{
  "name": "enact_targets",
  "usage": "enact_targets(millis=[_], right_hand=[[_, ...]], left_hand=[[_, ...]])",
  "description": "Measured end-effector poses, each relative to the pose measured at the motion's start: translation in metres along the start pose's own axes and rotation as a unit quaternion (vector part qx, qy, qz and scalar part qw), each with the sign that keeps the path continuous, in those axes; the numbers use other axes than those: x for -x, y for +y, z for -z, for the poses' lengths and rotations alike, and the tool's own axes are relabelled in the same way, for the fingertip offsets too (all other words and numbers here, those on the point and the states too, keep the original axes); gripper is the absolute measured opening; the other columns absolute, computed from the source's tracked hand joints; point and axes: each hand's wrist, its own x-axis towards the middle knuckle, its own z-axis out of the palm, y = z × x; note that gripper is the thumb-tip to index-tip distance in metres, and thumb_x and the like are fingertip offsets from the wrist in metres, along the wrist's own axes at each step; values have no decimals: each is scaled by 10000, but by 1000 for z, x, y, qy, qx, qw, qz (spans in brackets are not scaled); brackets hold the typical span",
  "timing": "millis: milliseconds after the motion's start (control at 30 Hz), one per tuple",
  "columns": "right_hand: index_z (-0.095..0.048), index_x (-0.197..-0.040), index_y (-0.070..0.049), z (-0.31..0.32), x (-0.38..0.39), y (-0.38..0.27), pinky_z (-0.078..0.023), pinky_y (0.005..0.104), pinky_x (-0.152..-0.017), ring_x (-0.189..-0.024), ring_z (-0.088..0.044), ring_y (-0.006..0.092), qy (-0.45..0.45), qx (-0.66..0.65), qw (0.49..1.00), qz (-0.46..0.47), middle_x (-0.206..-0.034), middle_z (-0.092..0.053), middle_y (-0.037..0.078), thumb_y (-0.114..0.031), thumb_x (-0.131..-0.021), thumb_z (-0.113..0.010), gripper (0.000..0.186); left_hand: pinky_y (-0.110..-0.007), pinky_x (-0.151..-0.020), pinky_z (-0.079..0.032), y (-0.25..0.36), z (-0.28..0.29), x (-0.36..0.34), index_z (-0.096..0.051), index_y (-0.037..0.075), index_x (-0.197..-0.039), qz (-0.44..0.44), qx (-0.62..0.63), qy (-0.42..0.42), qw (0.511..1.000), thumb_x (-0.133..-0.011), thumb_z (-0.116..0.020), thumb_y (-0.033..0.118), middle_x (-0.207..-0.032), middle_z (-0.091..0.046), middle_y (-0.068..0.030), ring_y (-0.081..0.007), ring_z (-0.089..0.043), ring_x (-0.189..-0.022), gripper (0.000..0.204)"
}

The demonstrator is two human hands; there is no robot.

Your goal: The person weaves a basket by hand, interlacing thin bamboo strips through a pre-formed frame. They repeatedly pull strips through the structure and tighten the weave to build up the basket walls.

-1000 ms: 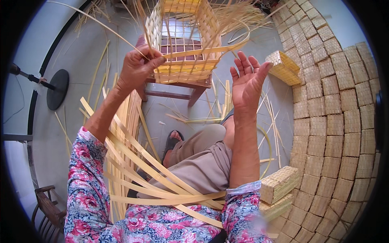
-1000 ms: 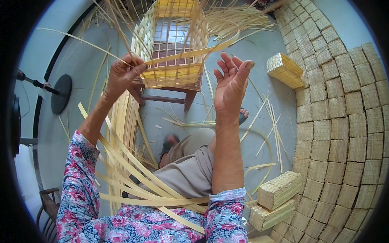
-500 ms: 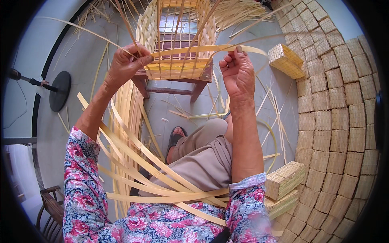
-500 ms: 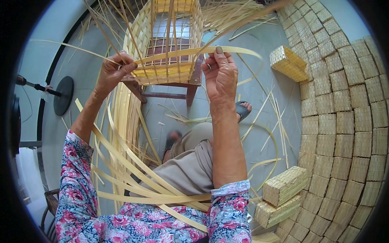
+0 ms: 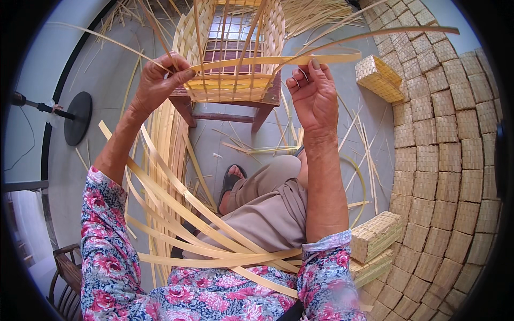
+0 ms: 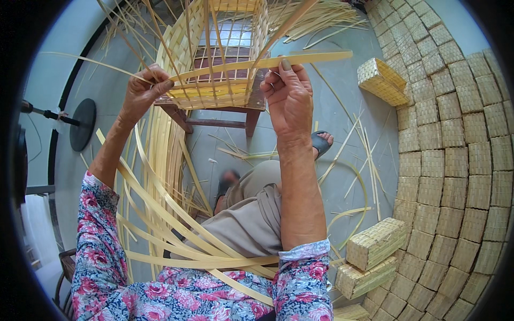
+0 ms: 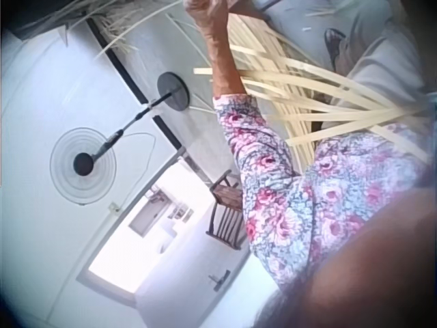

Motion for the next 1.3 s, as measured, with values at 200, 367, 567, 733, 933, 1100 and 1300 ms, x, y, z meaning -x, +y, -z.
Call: enact_targets(millis=[200, 367, 567, 733, 933, 1100, 1300], right_hand=[[-616, -1068, -85, 4, 1, 9, -538, 324, -712, -786, -630, 150, 90, 45, 995, 6, -908, -666, 33, -131, -1019, -602, 69], [-590, -1113, -116, 16, 12, 30, -542, 346, -725, -772, -630, 153, 243, 27, 968, -53, -908, -655, 26, -147, -1011, -607, 108], [-590, -1111, -117, 18, 12, 35, -539, 348, -751, -816, -643, 166, 247, 27, 967, -60, -924, -666, 31, -136, -1010, -605, 104], [-633, -1037, -118, 28, 11, 42, -535, 381, -812, -885, -640, 159, 168, 48, 980, -92, -935, -675, 27, -169, -1000, -640, 64], [-649, -1047, -113, 28, 13, 47, -542, 331, -796, -860, -641, 135, 112, 75, 984, -116, -923, -678, 3, -172, -988, -667, 85], [-658, -1045, -111, 24, 17, 52, -546, 321, -789, -848, -643, 132, 104, 57, 987, -107, -916, -679, 0, -161, -988, -671, 77], [-658, -1025, -109, 14, 20, 54, -516, 282, -745, -791, -601, 100, 118, 75, 986, -92, -870, -649, -24, -158, -985, -680, 66]], left_hand=[[-239, -740, -436, 7, -1, 0, -695, 20, -910, 15, -42, -15, 999, -927, -745, 91, -841, -571, 16, -75, -528, -806, 89], [-247, -686, -421, 11, -4, -4, -699, 18, -878, -10, -78, -39, 996, -909, -764, 99, -809, -573, 12, -77, -515, -763, 109], [-241, -666, -421, 3, -2, -8, -703, 18, -886, -11, -64, -55, 996, -914, -761, 108, -809, -573, 18, -66, -512, -744, 110], [-241, -662, -429, -16, 12, -6, -706, 23, -892, -14, -45, -62, 997, -923, -752, 98, -816, -572, 23, -59, -516, -748, 94], [-239, -659, -423, -22, 10, -9, -703, 14, -897, -14, -31, -78, 996, -922, -753, 92, -805, -554, 20, -62, -505, -743, 96], [-244, -669, -414, -20, 14, -6, -697, 14, -894, -31, -10, -86, 996, -920, -759, 102, -805, -533, 24, -65, -481, -746, 110], [-225, -676, -456, -13, 22, -6, -736, 45, -904, -44, -46, -101, 993, -930, -750, 106, -834, -598, 27, -55, -525, -744, 68]])
